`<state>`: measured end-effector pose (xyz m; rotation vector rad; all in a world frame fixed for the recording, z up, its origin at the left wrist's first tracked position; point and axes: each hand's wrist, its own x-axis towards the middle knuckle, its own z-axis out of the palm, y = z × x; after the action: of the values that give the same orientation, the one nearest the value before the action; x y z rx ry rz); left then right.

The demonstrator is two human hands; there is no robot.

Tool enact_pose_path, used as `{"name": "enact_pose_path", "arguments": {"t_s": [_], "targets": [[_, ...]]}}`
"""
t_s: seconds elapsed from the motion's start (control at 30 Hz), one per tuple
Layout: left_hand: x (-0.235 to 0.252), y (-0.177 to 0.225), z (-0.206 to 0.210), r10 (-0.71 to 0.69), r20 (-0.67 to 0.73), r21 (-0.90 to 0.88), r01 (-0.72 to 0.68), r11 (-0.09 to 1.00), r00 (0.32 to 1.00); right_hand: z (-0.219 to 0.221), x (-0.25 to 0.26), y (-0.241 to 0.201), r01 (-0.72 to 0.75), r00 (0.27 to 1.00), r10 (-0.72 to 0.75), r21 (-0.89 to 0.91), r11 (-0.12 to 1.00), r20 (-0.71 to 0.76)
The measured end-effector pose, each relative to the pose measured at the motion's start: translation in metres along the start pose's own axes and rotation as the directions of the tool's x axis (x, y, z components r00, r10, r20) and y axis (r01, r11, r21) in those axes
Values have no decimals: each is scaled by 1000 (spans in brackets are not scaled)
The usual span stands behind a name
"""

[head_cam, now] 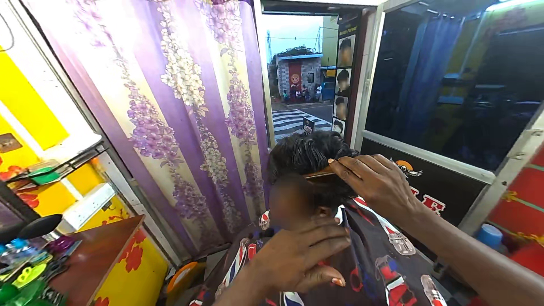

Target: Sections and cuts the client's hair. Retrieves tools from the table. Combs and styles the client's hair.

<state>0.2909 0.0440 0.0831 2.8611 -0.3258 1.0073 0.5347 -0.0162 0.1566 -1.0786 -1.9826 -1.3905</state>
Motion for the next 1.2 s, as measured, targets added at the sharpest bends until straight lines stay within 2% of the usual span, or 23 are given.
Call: {"name": "enact_pose_path", "arguments": {"t_s": [0.13, 0.23, 0.33, 0.4, 0.53, 0.7, 0.8, 0.83, 0.9, 1.0, 1.07, 1.2], "targets": [[37, -44, -25, 164, 52, 117, -169, 979, 985, 8, 6, 12, -26, 1000, 26, 12, 1000, 16], [57, -77, -35, 260, 115, 126, -274, 953, 959, 13, 10, 20, -45, 999, 45, 6, 999, 19], [73, -97, -41, 304, 194, 117, -329, 937, 933, 15, 23, 32, -106, 993, 107, -6, 994, 43], [81, -107, -44, 297, 235, 119, -331, 936, 925, 15, 36, 46, -196, 980, 196, 12, 980, 38], [96, -126, -51, 230, 250, 118, -265, 957, 941, 12, 53, 72, -404, 912, 402, 10, 915, 81], [107, -148, -64, 34, 277, 97, -63, 993, 960, 8, 37, 65, -614, 789, 613, 15, 789, 40], [102, -165, -59, -48, 248, -45, 61, 997, 968, -5, 19, 54, -709, 690, 724, 180, 682, -23], [101, -168, -58, -40, 227, -119, 68, 991, 973, -10, 13, 43, -694, 692, 720, 236, 680, -37], [101, -170, -57, -17, 199, -239, 65, 969, 980, -14, 2, 16, -580, 779, 620, 273, 768, -89], [101, -161, -59, -65, 212, -227, 114, 967, 975, -13, -10, -17, -397, 905, 419, 212, 893, -73], [101, -156, -60, -84, 221, -174, 124, 977, 972, -11, -12, -25, -363, 926, 376, 212, 907, -24], [101, -151, -57, -42, 188, -136, 68, 988, 981, -12, -10, -25, -373, 925, 379, 258, 891, 28]]}}
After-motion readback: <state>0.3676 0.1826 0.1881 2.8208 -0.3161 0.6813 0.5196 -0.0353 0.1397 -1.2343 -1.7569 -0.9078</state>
